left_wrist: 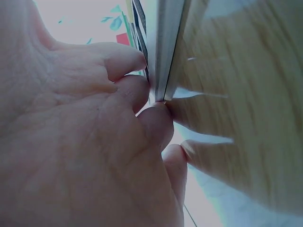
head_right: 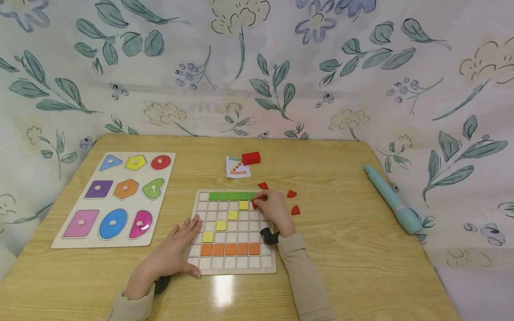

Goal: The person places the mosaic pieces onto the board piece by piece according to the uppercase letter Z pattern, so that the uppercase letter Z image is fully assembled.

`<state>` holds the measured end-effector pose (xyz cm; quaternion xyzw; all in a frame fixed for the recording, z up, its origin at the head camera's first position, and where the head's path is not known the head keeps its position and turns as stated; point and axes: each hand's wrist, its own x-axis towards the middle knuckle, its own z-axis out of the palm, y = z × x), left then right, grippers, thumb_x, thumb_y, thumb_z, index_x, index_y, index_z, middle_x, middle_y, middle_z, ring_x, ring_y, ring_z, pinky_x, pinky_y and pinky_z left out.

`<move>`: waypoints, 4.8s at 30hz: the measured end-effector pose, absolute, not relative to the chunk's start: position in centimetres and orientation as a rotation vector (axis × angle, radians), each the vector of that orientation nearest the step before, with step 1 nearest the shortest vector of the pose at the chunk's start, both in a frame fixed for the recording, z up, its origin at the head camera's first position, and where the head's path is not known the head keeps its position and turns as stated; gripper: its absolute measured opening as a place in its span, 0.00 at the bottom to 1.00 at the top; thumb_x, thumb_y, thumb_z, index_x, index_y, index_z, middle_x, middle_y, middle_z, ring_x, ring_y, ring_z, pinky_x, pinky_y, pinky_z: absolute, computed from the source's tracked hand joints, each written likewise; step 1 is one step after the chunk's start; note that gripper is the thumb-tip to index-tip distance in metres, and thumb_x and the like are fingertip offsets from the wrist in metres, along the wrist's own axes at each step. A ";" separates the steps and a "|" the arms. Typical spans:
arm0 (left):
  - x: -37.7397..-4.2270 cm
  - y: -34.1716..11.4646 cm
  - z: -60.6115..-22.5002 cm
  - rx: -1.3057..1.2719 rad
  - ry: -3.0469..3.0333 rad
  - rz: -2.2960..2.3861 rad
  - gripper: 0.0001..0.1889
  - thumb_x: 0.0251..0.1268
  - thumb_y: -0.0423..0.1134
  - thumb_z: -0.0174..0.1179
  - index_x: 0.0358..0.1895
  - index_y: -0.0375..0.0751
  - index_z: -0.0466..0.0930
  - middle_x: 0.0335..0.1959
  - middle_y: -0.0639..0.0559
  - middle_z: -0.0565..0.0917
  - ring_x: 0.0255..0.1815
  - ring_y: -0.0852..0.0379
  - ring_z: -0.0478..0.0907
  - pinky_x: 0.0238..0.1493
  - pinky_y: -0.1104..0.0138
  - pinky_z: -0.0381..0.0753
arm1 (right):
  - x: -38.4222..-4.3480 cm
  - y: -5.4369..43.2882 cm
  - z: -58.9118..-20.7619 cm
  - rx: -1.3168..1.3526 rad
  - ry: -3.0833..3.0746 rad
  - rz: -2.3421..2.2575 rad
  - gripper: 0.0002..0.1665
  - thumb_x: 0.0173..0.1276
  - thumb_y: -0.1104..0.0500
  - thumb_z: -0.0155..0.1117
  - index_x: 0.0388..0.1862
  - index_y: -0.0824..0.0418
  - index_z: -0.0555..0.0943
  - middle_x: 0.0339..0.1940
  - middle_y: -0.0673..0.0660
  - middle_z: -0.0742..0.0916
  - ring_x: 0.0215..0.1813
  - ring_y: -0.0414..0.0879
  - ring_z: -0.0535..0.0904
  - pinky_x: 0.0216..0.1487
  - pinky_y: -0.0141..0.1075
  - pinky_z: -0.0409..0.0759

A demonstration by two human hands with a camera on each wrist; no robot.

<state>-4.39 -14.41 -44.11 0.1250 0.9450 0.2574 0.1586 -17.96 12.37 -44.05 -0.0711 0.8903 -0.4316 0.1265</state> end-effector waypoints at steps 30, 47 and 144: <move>-3.9 -14.9 -43.9 0.375 2.731 0.704 0.69 0.27 0.61 0.77 0.76 0.33 0.49 0.79 0.41 0.47 0.80 0.39 0.42 0.78 0.42 0.43 | -18.8 11.0 -43.4 -0.247 2.664 -1.131 0.05 0.66 0.61 0.65 0.35 0.63 0.82 0.31 0.58 0.86 0.29 0.45 0.80 0.29 0.29 0.75; -4.0 -14.6 -44.5 0.410 2.733 0.696 0.70 0.25 0.62 0.76 0.76 0.35 0.48 0.79 0.42 0.45 0.80 0.40 0.42 0.78 0.44 0.42 | -21.8 12.6 -44.5 -0.198 2.803 -0.997 0.17 0.67 0.59 0.65 0.51 0.68 0.81 0.41 0.64 0.78 0.42 0.53 0.71 0.41 0.40 0.71; -4.2 -14.6 -44.3 0.435 2.741 0.718 0.70 0.26 0.65 0.75 0.76 0.33 0.49 0.79 0.39 0.47 0.79 0.36 0.42 0.77 0.40 0.42 | -19.4 21.4 -44.7 0.069 2.741 -1.253 0.26 0.68 0.57 0.62 0.63 0.66 0.75 0.55 0.69 0.81 0.56 0.60 0.77 0.57 0.48 0.77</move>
